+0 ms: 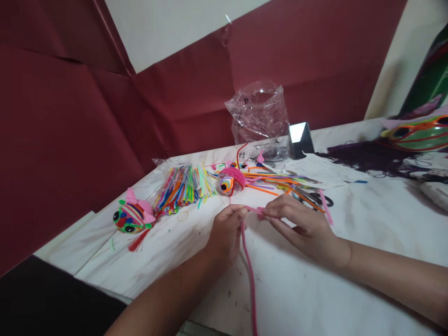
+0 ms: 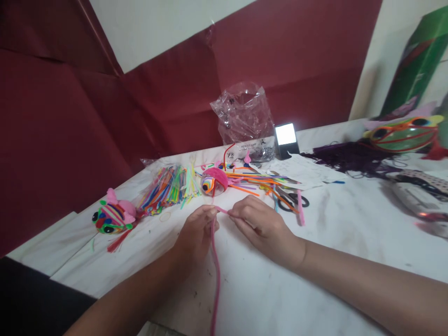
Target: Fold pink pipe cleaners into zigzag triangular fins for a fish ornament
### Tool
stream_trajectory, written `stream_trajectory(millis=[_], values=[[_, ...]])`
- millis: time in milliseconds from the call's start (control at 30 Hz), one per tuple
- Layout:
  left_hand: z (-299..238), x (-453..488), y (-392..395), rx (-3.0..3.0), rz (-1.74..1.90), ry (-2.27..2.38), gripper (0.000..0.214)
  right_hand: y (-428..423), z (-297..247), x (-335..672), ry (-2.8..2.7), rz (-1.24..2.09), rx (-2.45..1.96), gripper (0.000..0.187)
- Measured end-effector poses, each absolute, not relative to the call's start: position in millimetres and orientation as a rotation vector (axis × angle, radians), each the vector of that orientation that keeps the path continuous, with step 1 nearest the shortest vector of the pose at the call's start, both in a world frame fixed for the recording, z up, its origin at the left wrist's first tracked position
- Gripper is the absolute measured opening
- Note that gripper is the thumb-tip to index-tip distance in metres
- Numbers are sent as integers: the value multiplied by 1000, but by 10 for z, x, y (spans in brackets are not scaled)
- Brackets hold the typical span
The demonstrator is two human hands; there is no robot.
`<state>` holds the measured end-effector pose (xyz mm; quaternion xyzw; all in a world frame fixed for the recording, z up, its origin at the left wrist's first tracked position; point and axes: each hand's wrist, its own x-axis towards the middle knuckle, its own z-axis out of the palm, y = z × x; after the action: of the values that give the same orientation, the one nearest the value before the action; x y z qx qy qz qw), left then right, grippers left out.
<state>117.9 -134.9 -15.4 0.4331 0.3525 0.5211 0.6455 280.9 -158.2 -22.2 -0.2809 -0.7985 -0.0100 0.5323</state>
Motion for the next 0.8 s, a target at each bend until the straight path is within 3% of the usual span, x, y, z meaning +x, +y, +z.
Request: stream_trajectory(millis=[467, 800], values=[[-182, 1126, -1249, 1106, 1039, 781, 19, -1545, -234, 2825, -1821, 215, -892, 15], [-169, 1110, -1231, 1258, 1179, 900, 13, -1572, -233, 2756, -1768, 598, -1176, 23]])
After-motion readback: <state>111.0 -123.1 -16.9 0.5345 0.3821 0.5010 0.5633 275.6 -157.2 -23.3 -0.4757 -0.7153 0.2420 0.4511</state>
